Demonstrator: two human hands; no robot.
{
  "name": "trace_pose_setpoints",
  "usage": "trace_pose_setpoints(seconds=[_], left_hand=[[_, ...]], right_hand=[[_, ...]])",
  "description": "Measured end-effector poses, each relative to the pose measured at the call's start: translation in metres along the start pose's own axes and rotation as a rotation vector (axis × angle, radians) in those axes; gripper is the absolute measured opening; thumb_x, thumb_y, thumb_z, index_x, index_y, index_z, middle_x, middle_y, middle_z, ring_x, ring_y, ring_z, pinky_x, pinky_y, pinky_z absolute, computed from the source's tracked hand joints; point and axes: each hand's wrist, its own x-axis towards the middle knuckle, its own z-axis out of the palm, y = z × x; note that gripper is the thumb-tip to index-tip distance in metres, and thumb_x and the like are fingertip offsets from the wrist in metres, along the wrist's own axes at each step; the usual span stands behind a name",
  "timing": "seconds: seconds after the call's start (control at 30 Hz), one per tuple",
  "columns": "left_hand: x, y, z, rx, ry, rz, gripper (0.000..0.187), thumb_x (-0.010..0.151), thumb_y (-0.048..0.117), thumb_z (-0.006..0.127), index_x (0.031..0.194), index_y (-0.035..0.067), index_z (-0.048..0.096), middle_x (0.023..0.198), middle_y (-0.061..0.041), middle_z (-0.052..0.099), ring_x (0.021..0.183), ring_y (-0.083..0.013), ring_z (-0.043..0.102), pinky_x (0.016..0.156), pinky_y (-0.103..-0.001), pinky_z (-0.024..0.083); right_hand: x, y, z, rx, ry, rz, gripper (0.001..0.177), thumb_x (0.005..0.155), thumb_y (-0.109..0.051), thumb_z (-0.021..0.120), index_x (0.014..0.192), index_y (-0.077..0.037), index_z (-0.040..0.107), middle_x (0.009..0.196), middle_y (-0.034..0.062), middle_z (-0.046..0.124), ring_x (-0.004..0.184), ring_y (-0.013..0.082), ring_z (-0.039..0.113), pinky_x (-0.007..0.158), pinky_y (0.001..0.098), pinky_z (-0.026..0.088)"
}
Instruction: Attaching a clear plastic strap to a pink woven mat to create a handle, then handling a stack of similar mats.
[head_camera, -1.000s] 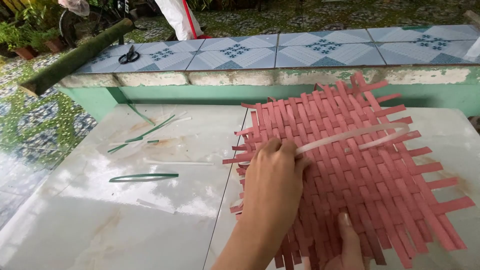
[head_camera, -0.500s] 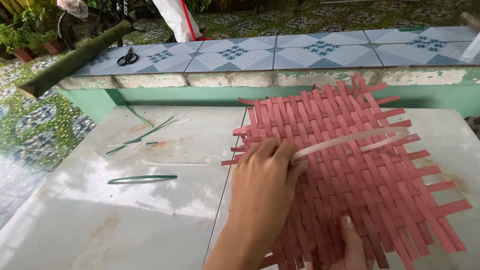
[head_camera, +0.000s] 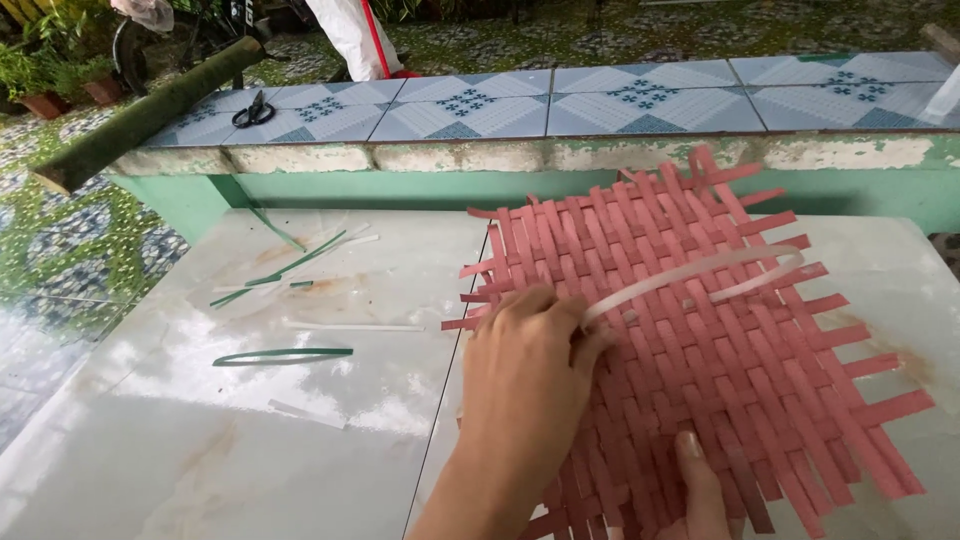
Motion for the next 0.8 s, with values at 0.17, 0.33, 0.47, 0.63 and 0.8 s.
trace_pose_setpoints(seconds=[0.17, 0.33, 0.47, 0.63, 0.8], left_hand=[[0.005, 0.001, -0.008, -0.043, -0.065, -0.116, 0.021, 0.085, 0.032, 0.076, 0.076, 0.014, 0.069, 0.072, -0.002, 0.056, 0.065, -0.0291, 0.057, 0.053, -0.042, 0.043], [0.009, 0.002, -0.006, -0.106, -0.054, -0.136, 0.021, 0.082, 0.032, 0.078, 0.076, 0.014, 0.071, 0.074, -0.001, 0.056, 0.060, -0.0270, 0.056, 0.047, -0.042, 0.043], [0.011, 0.005, -0.015, -0.124, -0.114, -0.215, 0.021, 0.082, 0.037, 0.076, 0.080, 0.017, 0.071, 0.078, 0.001, 0.059, 0.066, -0.0267, 0.059, 0.054, -0.042, 0.046], [0.008, 0.000, -0.015, -0.165, -0.081, -0.099, 0.026, 0.089, 0.030, 0.070, 0.073, 0.010, 0.063, 0.075, -0.001, 0.059, 0.068, -0.0260, 0.056, 0.055, -0.040, 0.042], [0.009, -0.001, -0.014, -0.187, -0.088, -0.115, 0.020, 0.091, 0.023, 0.066, 0.075, 0.011, 0.066, 0.074, -0.003, 0.058, 0.066, -0.0270, 0.054, 0.053, -0.040, 0.041]], right_hand=[[0.004, 0.002, -0.002, -0.016, -0.022, 0.029, 0.044, 0.084, -0.041, 0.059, 0.125, -0.024, 0.064, 0.119, -0.0026, 0.070, 0.103, 0.0132, 0.067, 0.080, 0.0321, 0.055], [-0.001, 0.001, 0.000, -0.038, -0.044, 0.059, 0.045, 0.084, -0.044, 0.058, 0.124, -0.024, 0.065, 0.118, -0.0025, 0.071, 0.101, 0.0136, 0.067, 0.076, 0.0316, 0.055], [0.007, -0.005, -0.003, -0.053, -0.056, 0.082, 0.045, 0.084, -0.047, 0.058, 0.123, -0.025, 0.066, 0.117, -0.0024, 0.071, 0.100, 0.0139, 0.068, 0.074, 0.0312, 0.054], [-0.001, -0.008, 0.001, -0.067, -0.071, 0.106, 0.046, 0.084, -0.050, 0.057, 0.122, -0.025, 0.067, 0.116, -0.0023, 0.072, 0.098, 0.0143, 0.068, 0.071, 0.0306, 0.053], [-0.001, -0.004, -0.003, -0.091, -0.095, 0.139, 0.048, 0.084, -0.054, 0.056, 0.121, -0.026, 0.068, 0.114, -0.0021, 0.073, 0.097, 0.0147, 0.068, 0.068, 0.0301, 0.052]])
